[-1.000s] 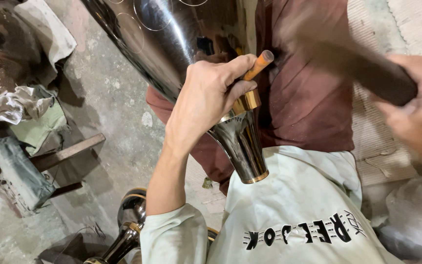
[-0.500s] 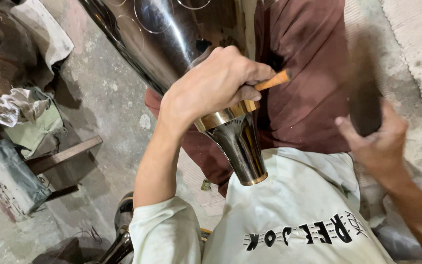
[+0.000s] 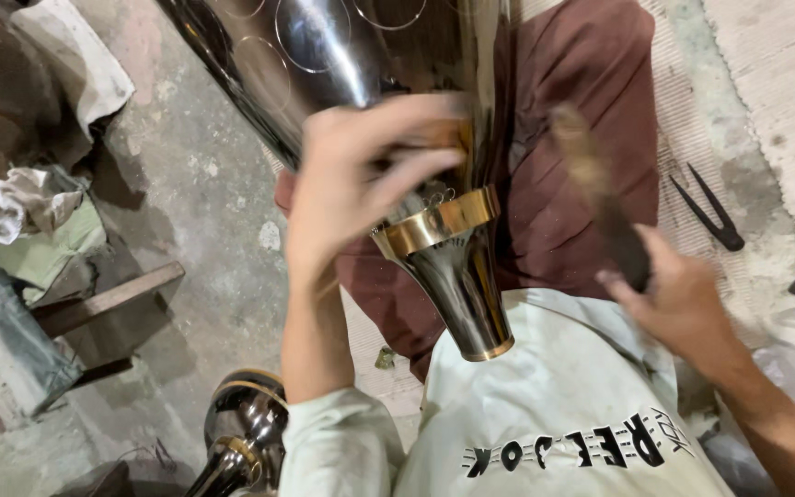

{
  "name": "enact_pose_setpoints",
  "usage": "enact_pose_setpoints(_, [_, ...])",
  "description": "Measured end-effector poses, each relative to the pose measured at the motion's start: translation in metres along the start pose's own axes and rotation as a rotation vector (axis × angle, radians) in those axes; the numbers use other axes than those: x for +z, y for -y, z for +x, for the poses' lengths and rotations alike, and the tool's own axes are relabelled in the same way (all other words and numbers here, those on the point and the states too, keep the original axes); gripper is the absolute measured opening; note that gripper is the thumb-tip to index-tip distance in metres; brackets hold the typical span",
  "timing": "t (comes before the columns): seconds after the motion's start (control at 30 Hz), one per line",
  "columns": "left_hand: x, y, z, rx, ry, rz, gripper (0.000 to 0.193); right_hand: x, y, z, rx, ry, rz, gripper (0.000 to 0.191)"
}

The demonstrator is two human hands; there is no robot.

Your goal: The person sits on the floor and uses a wooden mallet to repeatedly strike a small wooden tool placed on the rim of a large polished metal vase. The person rotates the vase slightly between strikes to work around the circumference.

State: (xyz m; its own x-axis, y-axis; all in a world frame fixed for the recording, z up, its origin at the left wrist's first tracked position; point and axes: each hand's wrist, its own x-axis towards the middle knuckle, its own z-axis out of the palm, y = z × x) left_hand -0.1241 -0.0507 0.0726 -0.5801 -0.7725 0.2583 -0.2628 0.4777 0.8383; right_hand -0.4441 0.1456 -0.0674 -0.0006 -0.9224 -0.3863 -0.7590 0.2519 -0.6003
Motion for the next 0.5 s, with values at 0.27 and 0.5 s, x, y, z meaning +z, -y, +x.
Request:
enact_pose_setpoints(0.27, [-0.02,0.047,-0.086,-0.184,-0.736,-0.266,0.018,-0.017,0.078,0.068,-0.222,-0.008,-0.049,0.046])
enact_pose_setpoints(0.5, [-0.026,0.112,-0.102,-0.012,-1.184,-0.625,0.026,0.0,0.168,0.234,-0.462,-0.159,0.427,0.061])
